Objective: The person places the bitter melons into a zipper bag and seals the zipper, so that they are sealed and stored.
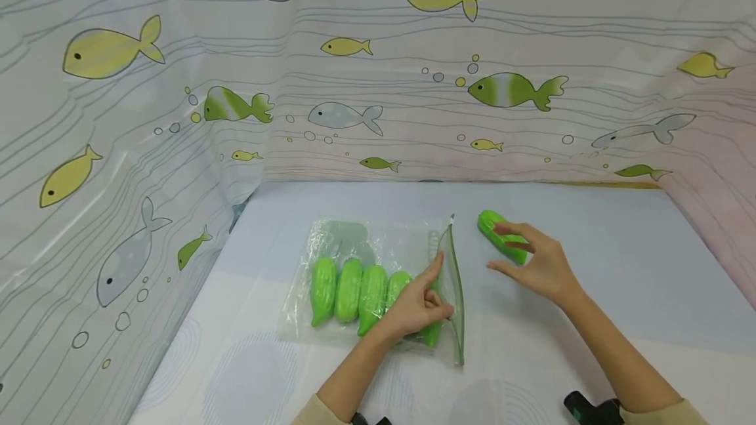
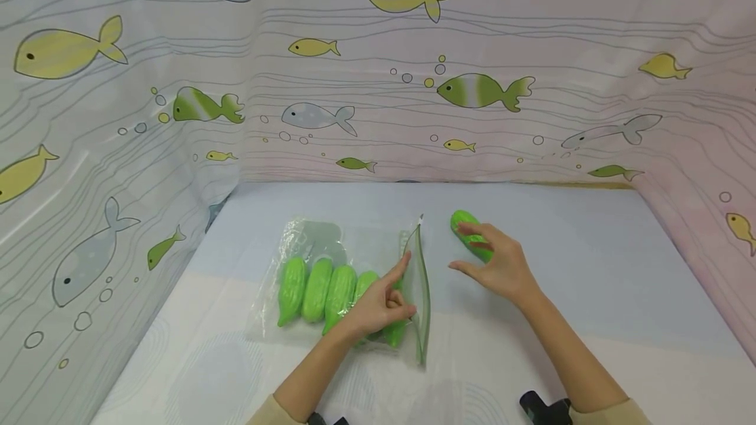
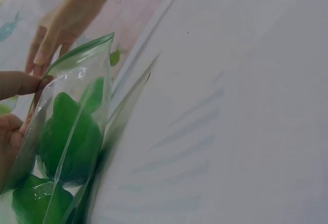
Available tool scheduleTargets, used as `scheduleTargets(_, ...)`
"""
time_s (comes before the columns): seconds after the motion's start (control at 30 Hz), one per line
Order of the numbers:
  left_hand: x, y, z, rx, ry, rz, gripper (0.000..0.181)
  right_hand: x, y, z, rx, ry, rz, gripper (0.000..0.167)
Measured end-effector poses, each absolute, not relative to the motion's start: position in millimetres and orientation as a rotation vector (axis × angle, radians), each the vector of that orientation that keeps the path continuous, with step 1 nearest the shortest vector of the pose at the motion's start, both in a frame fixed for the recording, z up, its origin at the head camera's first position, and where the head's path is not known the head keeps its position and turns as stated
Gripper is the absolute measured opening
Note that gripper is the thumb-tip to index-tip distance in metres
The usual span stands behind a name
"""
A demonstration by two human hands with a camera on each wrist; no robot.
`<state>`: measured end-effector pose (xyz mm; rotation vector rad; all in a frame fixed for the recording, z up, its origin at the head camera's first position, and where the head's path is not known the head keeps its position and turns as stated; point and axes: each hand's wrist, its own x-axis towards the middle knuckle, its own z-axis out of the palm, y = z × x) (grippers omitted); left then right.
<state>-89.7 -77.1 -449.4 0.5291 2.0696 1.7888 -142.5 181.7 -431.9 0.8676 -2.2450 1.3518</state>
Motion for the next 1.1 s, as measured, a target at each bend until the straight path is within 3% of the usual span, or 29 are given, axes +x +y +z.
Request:
scheduleTargets(0.37,-90.3,-76.4,-453.6,0.530,2.092,1.782,0.097,-136.4,175.8,-413.0,0.806,-2.222,1.394,0.067)
scheduleTargets(1.1,-89.6,-76.3,-452.5,0.532,2.104,1.761,0.095,-148.8,181.9,-421.0,0.713,-2.308,1.317,0.065)
